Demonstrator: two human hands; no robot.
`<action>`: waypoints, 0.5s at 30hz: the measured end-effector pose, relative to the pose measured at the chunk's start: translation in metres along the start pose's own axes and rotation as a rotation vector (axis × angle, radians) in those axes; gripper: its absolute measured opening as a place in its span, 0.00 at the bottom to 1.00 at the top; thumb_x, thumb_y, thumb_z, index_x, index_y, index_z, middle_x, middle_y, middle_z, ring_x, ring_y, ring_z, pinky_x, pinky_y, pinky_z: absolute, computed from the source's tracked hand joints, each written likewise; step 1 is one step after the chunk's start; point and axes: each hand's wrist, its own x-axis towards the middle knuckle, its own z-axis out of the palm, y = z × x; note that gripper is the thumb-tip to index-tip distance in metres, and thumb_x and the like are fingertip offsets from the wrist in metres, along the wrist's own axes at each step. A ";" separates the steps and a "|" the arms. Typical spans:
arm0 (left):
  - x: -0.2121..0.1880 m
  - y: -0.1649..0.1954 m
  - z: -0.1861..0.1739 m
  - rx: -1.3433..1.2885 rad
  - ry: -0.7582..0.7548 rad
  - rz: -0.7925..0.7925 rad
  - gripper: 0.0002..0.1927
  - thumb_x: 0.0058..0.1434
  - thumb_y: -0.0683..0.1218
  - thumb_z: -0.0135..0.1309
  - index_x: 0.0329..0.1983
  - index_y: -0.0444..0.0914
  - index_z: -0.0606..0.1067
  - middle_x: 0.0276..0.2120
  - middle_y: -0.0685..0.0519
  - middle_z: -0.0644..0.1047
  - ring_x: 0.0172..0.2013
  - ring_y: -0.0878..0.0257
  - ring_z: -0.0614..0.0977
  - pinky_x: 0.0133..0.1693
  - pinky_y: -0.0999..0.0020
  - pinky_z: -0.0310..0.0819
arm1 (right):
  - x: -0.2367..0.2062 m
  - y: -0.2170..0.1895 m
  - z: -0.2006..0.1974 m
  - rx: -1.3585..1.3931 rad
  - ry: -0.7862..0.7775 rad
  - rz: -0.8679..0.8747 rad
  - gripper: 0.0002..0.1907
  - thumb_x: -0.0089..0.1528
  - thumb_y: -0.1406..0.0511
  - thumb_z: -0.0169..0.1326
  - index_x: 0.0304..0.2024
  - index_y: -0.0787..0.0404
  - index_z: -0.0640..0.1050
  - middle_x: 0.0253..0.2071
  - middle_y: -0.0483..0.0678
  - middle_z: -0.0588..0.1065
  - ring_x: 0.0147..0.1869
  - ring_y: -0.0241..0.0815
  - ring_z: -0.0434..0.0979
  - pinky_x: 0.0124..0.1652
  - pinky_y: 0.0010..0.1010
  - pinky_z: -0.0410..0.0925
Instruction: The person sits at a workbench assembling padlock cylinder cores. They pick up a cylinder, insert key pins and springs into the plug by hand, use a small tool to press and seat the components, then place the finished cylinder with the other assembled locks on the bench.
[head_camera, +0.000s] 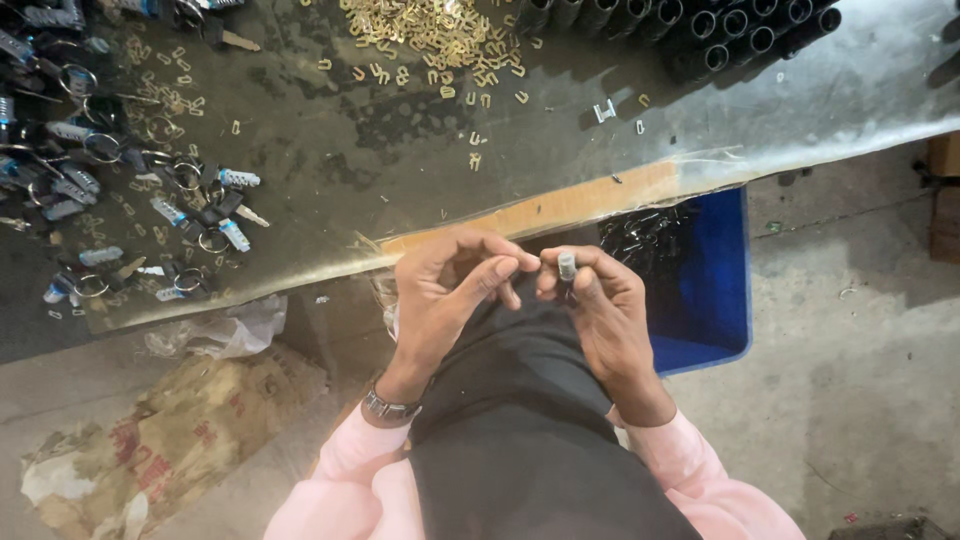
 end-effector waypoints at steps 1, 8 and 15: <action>0.001 -0.001 -0.001 -0.003 -0.001 -0.030 0.06 0.68 0.38 0.58 0.45 0.30 0.78 0.38 0.49 0.83 0.32 0.68 0.82 0.36 0.73 0.78 | 0.001 0.001 0.000 0.000 0.002 -0.006 0.21 0.69 0.59 0.57 0.56 0.71 0.77 0.43 0.52 0.78 0.47 0.41 0.77 0.49 0.31 0.70; 0.006 0.004 0.002 0.059 -0.064 0.016 0.05 0.67 0.36 0.56 0.46 0.33 0.76 0.40 0.55 0.77 0.32 0.72 0.79 0.34 0.77 0.73 | 0.006 0.003 -0.003 0.031 -0.008 -0.012 0.18 0.66 0.64 0.62 0.53 0.70 0.77 0.45 0.52 0.76 0.43 0.42 0.78 0.42 0.30 0.73; 0.011 0.013 0.010 0.346 -0.002 0.238 0.09 0.62 0.32 0.59 0.45 0.34 0.78 0.40 0.53 0.79 0.32 0.71 0.82 0.35 0.77 0.76 | 0.016 0.004 0.000 0.117 -0.035 -0.013 0.15 0.67 0.63 0.62 0.50 0.66 0.75 0.45 0.51 0.75 0.43 0.42 0.78 0.42 0.31 0.72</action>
